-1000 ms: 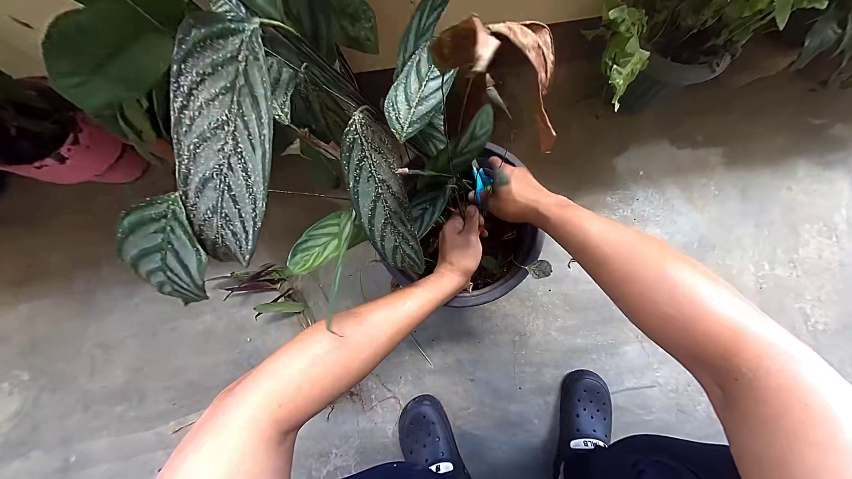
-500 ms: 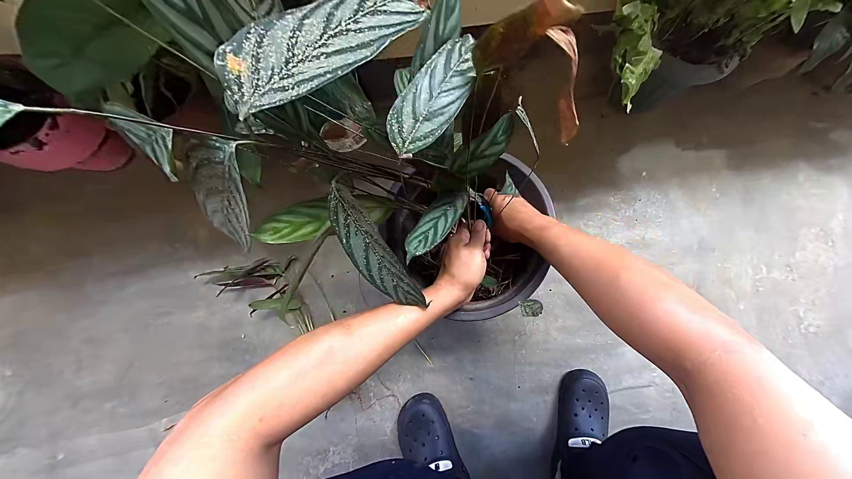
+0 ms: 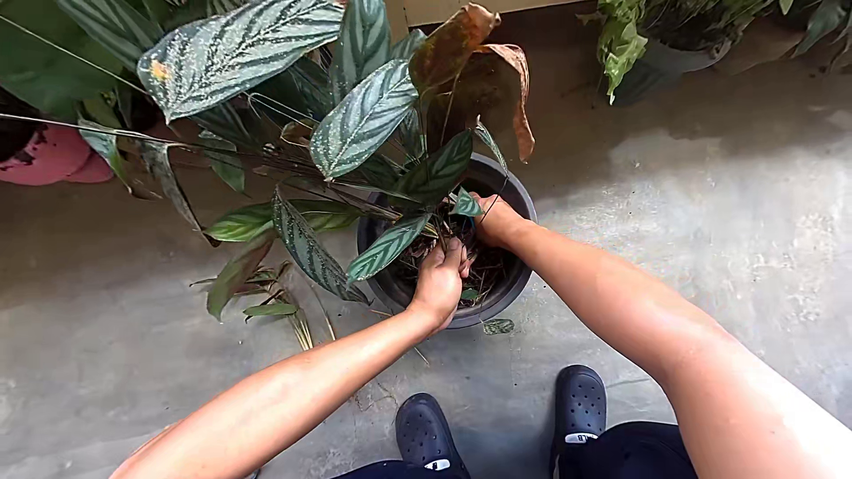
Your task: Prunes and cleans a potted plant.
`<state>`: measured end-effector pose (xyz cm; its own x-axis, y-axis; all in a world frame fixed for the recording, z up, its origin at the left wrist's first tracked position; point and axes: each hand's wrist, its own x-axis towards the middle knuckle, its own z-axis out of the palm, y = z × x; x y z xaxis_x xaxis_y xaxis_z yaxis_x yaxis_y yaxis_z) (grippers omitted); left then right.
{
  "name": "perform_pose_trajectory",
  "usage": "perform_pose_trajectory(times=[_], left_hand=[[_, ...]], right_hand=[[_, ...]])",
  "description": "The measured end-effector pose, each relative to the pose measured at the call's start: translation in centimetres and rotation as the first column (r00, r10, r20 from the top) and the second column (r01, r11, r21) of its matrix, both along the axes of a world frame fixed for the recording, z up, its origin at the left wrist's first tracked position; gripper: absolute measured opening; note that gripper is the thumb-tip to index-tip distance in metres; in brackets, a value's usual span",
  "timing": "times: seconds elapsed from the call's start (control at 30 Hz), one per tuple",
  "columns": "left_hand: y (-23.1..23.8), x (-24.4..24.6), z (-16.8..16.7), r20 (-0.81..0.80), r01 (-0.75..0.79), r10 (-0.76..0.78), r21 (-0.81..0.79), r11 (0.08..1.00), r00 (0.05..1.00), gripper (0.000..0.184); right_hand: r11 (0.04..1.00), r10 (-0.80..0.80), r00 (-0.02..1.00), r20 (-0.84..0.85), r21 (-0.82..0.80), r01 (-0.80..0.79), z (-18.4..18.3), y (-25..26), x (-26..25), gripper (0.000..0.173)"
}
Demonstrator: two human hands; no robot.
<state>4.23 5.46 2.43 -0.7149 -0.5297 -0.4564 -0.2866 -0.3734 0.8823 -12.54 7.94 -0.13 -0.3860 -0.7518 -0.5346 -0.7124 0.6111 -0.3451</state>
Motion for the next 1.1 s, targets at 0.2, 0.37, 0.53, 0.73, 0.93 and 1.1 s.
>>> perform_pose_trajectory(times=[0.2, 0.37, 0.53, 0.73, 0.93, 1.1], left_hand=[[0.3, 0.8, 0.1, -0.005, -0.046, 0.046, 0.009, 0.999, 0.999, 0.027], [-0.3, 0.7, 0.6, 0.019, -0.105, 0.104, 0.065, 0.992, 0.994, 0.026], [-3.2, -0.6, 0.8, -0.035, -0.186, 0.191, 0.115, 0.976, 0.981, 0.031], [-4.6, -2.8, 0.7, -0.043, -0.264, 0.274, 0.164, 0.950, 0.961, 0.028], [-4.6, -4.8, 1.1, -0.052, -0.262, 0.271, 0.143, 0.954, 0.961, 0.026], [-4.7, -5.7, 1.6, -0.023, -0.260, 0.265, 0.138, 0.956, 0.964, 0.027]], right_hand=[[1.000, -0.027, 0.999, 0.043, 0.002, 0.027, 0.7, 0.0, 0.4, 0.052], [0.998, -0.063, 0.996, 0.066, 0.000, 0.063, 0.8, 0.1, 0.7, 0.055], [0.999, -0.050, 0.998, -0.029, -0.020, 0.050, 4.1, 0.3, 0.6, 0.048], [0.976, 0.198, 0.921, -0.335, 0.159, -0.152, 12.0, 3.9, 0.3, 0.034], [0.905, 0.422, 0.719, -0.552, 0.304, -0.297, 11.0, 5.8, 2.1, 0.017], [0.851, 0.521, 0.662, -0.539, 0.389, -0.354, 10.2, 4.2, 4.0, 0.020]])
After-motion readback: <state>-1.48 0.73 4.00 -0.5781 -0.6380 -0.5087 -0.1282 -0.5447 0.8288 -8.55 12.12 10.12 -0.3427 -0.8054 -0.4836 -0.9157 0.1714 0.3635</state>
